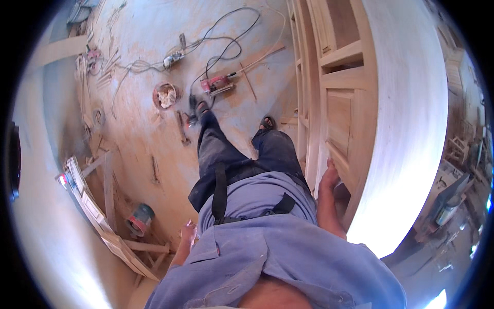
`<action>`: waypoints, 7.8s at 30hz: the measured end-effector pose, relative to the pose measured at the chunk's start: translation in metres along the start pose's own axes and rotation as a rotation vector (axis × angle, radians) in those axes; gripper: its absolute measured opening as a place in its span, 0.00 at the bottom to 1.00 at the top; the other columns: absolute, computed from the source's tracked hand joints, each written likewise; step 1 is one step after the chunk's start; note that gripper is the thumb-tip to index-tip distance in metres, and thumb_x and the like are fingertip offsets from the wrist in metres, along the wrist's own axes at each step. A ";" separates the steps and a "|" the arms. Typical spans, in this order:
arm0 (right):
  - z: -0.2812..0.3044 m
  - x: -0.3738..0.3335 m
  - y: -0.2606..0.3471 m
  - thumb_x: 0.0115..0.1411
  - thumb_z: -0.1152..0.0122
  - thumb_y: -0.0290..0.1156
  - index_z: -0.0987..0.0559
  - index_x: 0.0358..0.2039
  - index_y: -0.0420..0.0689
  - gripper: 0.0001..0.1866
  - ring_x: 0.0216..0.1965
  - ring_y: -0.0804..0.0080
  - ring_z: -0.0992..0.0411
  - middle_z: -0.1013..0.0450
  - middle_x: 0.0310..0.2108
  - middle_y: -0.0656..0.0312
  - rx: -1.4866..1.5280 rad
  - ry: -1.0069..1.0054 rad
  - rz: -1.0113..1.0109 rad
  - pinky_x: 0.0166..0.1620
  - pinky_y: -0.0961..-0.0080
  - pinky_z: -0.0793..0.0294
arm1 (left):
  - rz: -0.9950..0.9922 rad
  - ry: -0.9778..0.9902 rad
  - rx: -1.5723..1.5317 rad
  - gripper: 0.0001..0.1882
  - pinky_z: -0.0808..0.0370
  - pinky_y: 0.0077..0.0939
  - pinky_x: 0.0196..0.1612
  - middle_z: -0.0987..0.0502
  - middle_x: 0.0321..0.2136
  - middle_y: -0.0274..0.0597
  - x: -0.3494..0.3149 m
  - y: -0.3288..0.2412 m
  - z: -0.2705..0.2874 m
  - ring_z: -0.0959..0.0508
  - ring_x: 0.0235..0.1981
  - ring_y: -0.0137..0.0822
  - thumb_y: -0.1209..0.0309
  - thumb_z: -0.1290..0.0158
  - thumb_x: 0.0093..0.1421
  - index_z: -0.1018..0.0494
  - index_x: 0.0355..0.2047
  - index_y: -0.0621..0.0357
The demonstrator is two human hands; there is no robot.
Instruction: The person uses a handheld electric router to carve decorative edges on wooden cabinet doors. They then fit the finished doors into a wooden cabinet frame and inspect the fit.
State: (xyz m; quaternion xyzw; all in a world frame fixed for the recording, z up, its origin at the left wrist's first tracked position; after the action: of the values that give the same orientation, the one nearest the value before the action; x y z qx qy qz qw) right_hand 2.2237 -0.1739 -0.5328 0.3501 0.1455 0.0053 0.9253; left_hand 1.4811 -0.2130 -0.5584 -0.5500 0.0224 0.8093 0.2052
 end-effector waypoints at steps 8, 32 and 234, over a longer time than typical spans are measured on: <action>-0.051 0.013 -0.003 0.58 0.31 0.40 0.22 0.54 0.36 0.28 0.58 0.57 0.29 0.26 0.57 0.49 -0.018 -0.002 0.133 0.64 0.65 0.35 | -0.264 0.006 -0.243 0.31 0.24 0.24 0.43 0.20 0.43 0.51 0.073 -0.179 0.021 0.20 0.37 0.34 0.74 0.46 0.64 0.39 0.64 0.75; -0.021 -0.077 0.009 0.56 0.26 0.35 0.19 0.47 0.41 0.20 0.51 0.58 0.24 0.21 0.47 0.56 -0.237 -0.245 0.088 0.55 0.63 0.27 | -1.111 1.027 -0.021 0.42 0.49 0.40 0.72 0.46 0.71 0.62 -0.180 -0.645 -0.462 0.46 0.73 0.52 0.72 0.41 0.62 0.51 0.71 0.70; -0.829 0.750 2.017 0.50 0.31 0.25 0.30 0.57 0.32 0.33 0.45 0.68 0.27 0.24 0.43 0.48 -0.451 0.743 1.164 0.52 0.72 0.28 | -0.432 0.811 -0.516 0.33 0.26 0.33 0.50 0.24 0.55 0.46 0.198 -2.336 -0.504 0.23 0.49 0.41 0.56 0.48 0.67 0.38 0.66 0.61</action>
State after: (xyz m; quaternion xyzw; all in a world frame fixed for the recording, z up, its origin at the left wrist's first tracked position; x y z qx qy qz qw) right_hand 2.9010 1.9680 -0.0129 0.1468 0.2356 0.6450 0.7119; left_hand 2.6968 1.8531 -0.4923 -0.8437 -0.2138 0.4500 0.2001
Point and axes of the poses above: each hand's wrist, its own x-axis towards the middle knuckle, its own z-axis out of the back of the hand, y = z × x, the point moved 9 cm from there along x, towards the middle knuckle
